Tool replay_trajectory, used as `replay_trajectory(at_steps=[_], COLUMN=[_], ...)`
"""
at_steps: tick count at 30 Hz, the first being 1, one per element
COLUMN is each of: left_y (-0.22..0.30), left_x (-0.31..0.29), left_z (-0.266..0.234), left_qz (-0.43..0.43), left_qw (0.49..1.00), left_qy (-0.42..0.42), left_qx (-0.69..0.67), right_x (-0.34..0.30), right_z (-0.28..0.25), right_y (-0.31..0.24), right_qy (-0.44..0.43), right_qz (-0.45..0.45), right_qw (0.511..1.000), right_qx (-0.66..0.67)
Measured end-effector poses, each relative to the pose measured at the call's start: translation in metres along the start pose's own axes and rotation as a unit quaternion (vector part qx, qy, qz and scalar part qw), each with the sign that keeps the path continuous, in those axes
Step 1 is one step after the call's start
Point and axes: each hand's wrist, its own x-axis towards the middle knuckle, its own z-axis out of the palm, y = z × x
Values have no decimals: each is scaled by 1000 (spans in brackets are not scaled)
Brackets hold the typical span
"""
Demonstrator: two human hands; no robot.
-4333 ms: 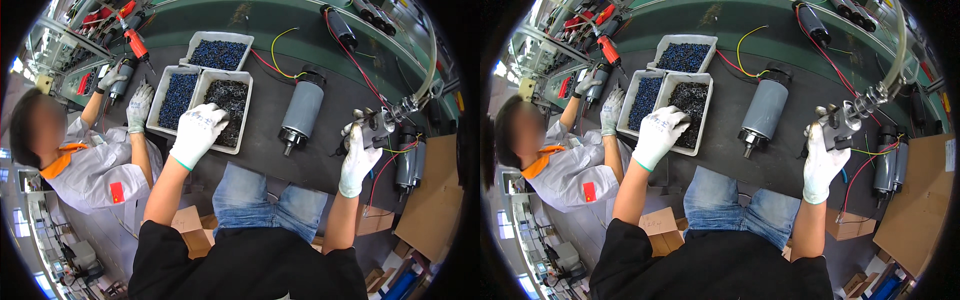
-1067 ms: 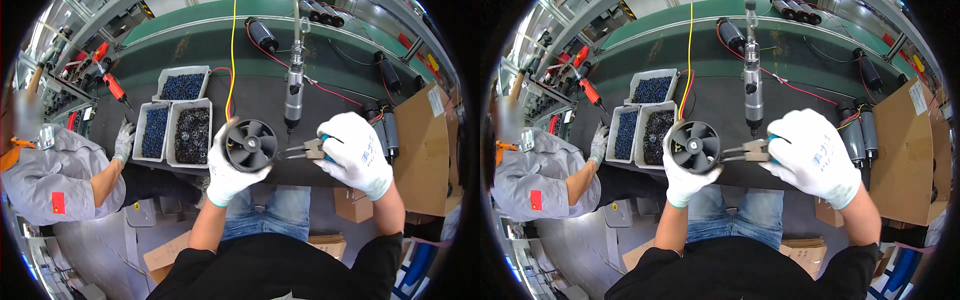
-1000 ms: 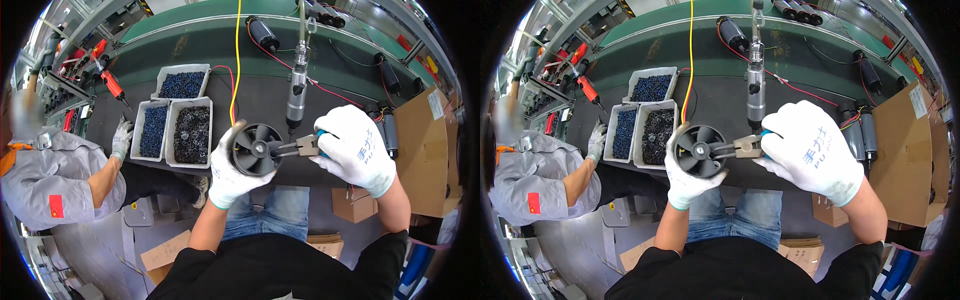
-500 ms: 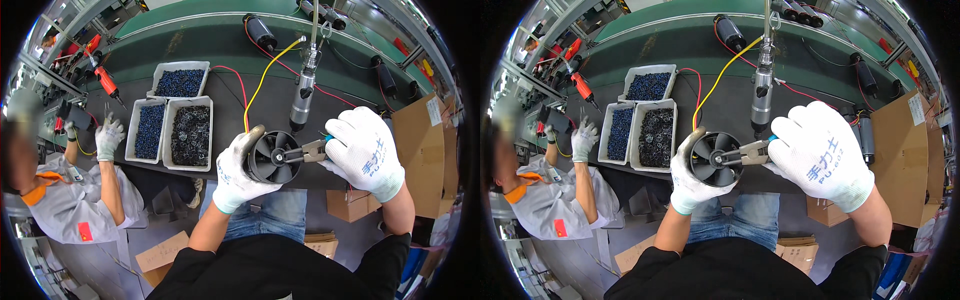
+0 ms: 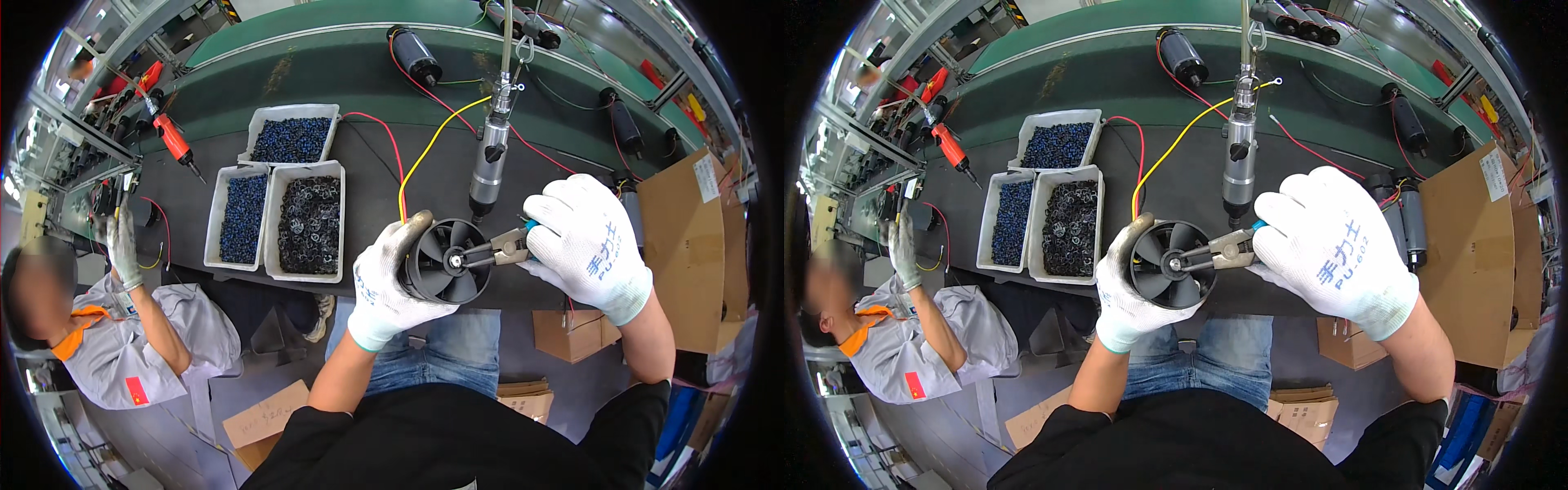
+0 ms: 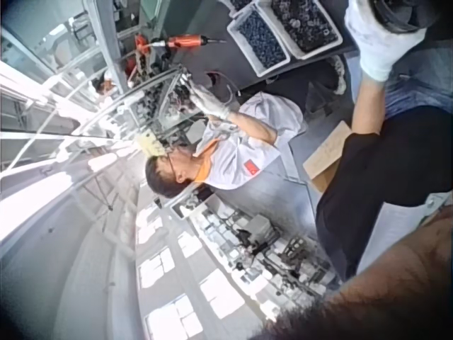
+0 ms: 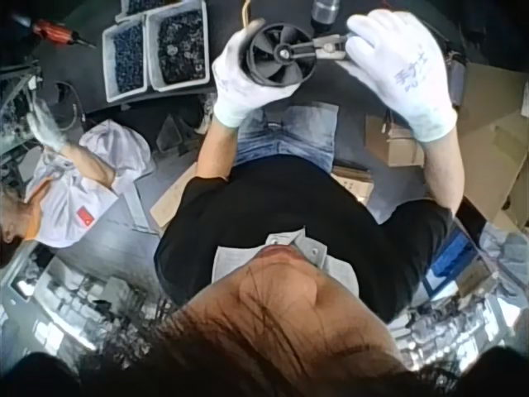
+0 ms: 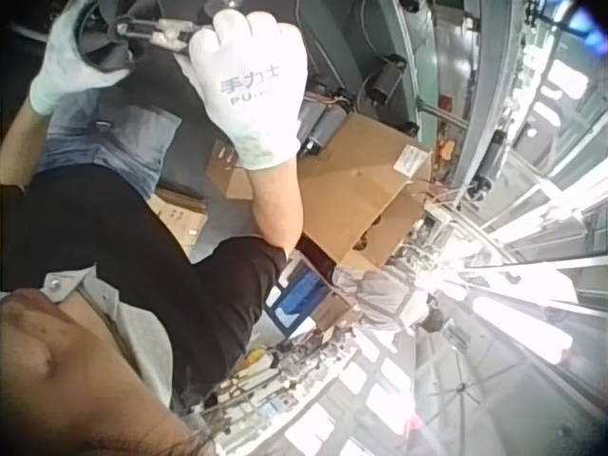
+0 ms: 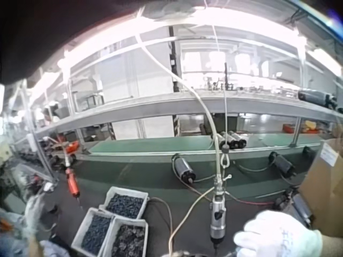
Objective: Assembling electric motors by attaching components and using a pneumatic screwdriver.
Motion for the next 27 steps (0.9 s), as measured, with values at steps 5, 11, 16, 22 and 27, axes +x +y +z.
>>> replay_trajectory(at_steps=[5,11,16,22,27], left_y=[1,6,11,-22,-94], left_x=[-1,-1,-3,65,197], left_z=[2,6,11,1,-26], left_qz=[22,5,6,-238,-305], left_qw=[1000,999,998,937,895], left_qy=[13,31,43,107,67], left_qx=[14,25,50,-233,-319], right_x=[-3,-7,-16,-65,-71], right_z=[0,-22,-30,40,173], right_y=[-10,-53,-90,-85,-67], right_qy=[16,-46,-90,182,195], right_qz=[25,138,289,413,500], right_qw=[1000,989,953,887,843], right_qx=[-10,5,36,97,41])
